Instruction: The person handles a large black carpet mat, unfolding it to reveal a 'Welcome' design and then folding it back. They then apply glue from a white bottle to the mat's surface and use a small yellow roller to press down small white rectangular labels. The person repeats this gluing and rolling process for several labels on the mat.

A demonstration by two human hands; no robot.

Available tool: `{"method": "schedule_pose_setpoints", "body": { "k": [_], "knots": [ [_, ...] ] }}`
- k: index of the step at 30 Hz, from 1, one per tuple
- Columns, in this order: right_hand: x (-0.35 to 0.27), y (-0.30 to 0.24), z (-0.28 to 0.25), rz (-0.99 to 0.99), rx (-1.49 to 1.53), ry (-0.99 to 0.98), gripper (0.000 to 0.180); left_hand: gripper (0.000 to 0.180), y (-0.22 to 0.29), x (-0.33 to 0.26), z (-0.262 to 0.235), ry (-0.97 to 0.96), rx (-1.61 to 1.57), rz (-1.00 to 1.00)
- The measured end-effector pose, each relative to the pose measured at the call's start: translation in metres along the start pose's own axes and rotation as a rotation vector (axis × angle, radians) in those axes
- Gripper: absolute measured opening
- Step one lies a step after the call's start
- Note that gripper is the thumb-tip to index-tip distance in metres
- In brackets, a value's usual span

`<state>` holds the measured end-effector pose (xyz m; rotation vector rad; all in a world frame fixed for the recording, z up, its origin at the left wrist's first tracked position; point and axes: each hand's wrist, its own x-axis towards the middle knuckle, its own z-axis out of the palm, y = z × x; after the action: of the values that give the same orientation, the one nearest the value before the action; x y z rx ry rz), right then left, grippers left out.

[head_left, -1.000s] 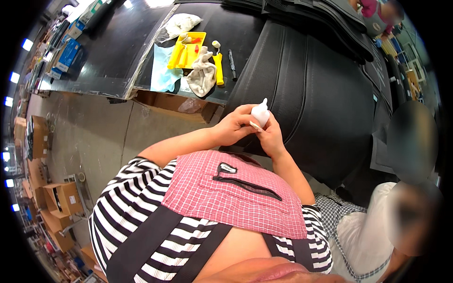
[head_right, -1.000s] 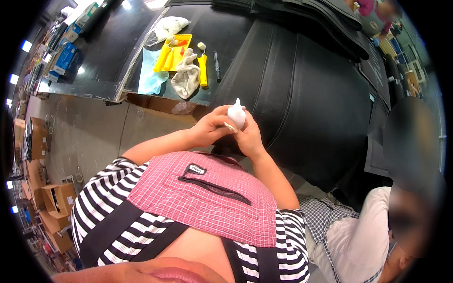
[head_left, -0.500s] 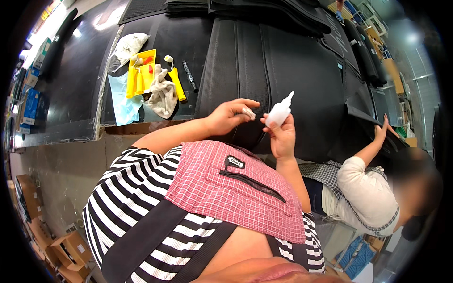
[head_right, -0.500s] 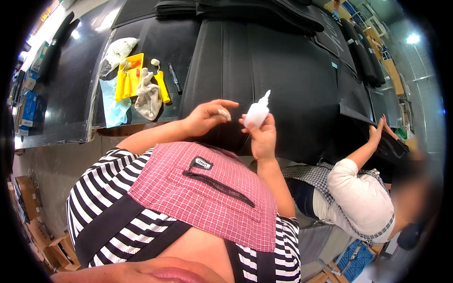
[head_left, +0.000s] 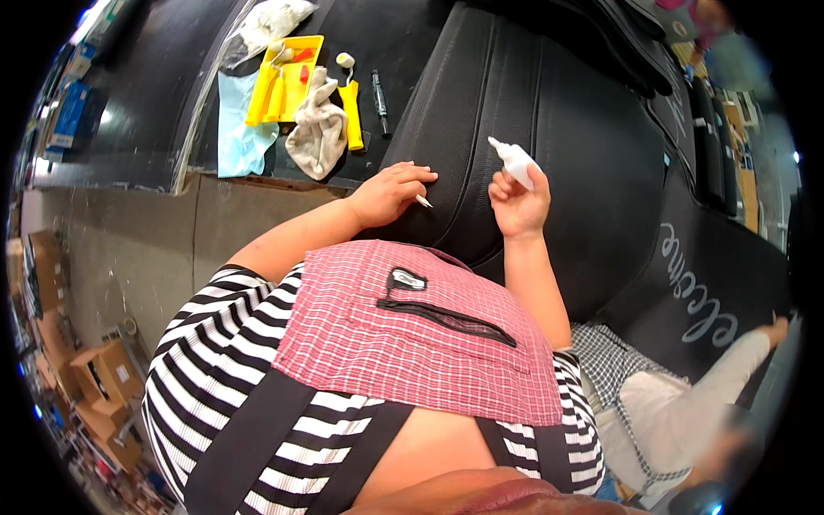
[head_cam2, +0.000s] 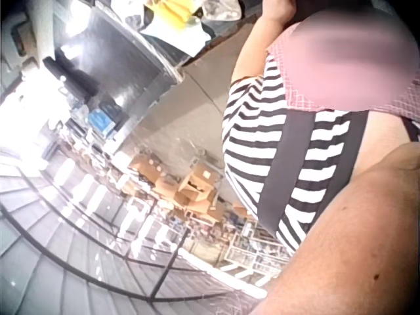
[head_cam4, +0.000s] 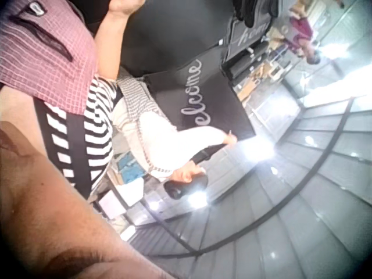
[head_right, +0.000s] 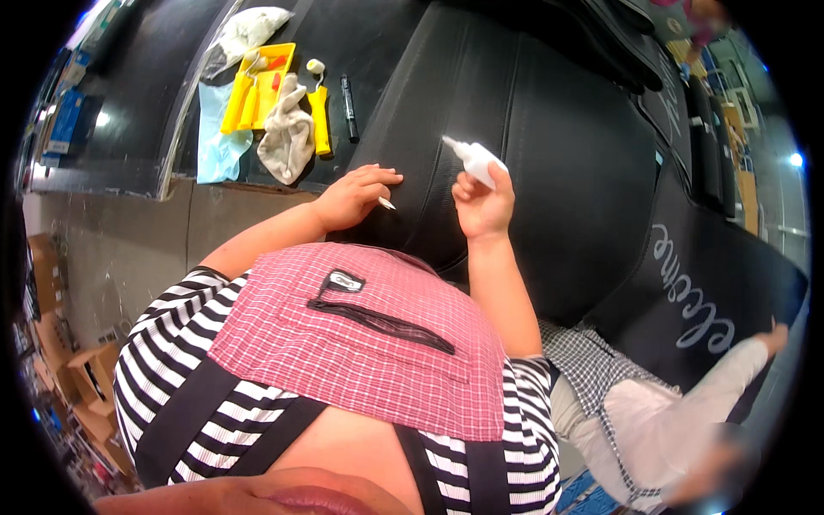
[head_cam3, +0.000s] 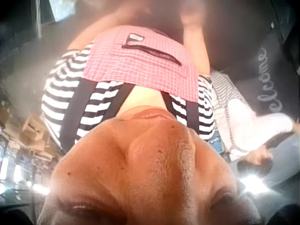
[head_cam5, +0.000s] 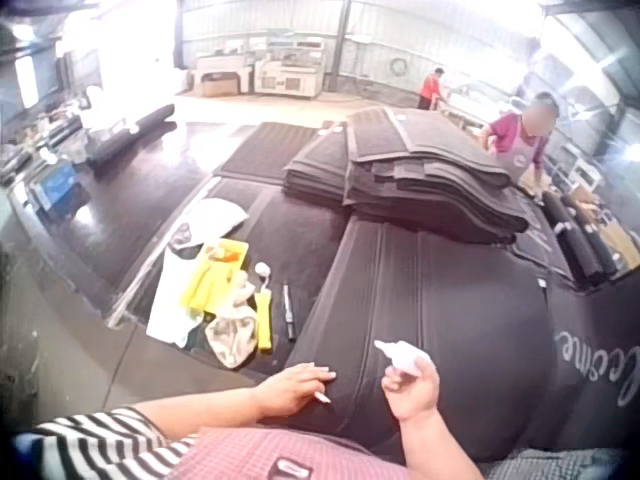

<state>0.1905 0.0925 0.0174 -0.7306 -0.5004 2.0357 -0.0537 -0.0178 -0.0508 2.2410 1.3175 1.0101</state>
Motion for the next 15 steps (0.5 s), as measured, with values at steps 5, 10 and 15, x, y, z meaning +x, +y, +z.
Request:
{"method": "schedule_pose_setpoints", "body": {
  "k": [5, 10, 15],
  "knots": [
    [0.047, 0.007, 0.012, 0.049, -0.104, -0.042, 0.038, 0.021, 0.003, -0.001, -0.004, -0.036, -0.053, -0.030],
    [0.058, 0.014, 0.003, 0.012, -0.224, -0.078, 0.029, 0.015, 0.004, 0.001, -0.012, -0.053, -0.076, -0.038],
    [0.063, 0.018, 0.013, -0.121, -0.229, -0.017, 0.018, 0.015, -0.006, -0.004, -0.027, -0.079, -0.039, -0.012]
  ]
}}
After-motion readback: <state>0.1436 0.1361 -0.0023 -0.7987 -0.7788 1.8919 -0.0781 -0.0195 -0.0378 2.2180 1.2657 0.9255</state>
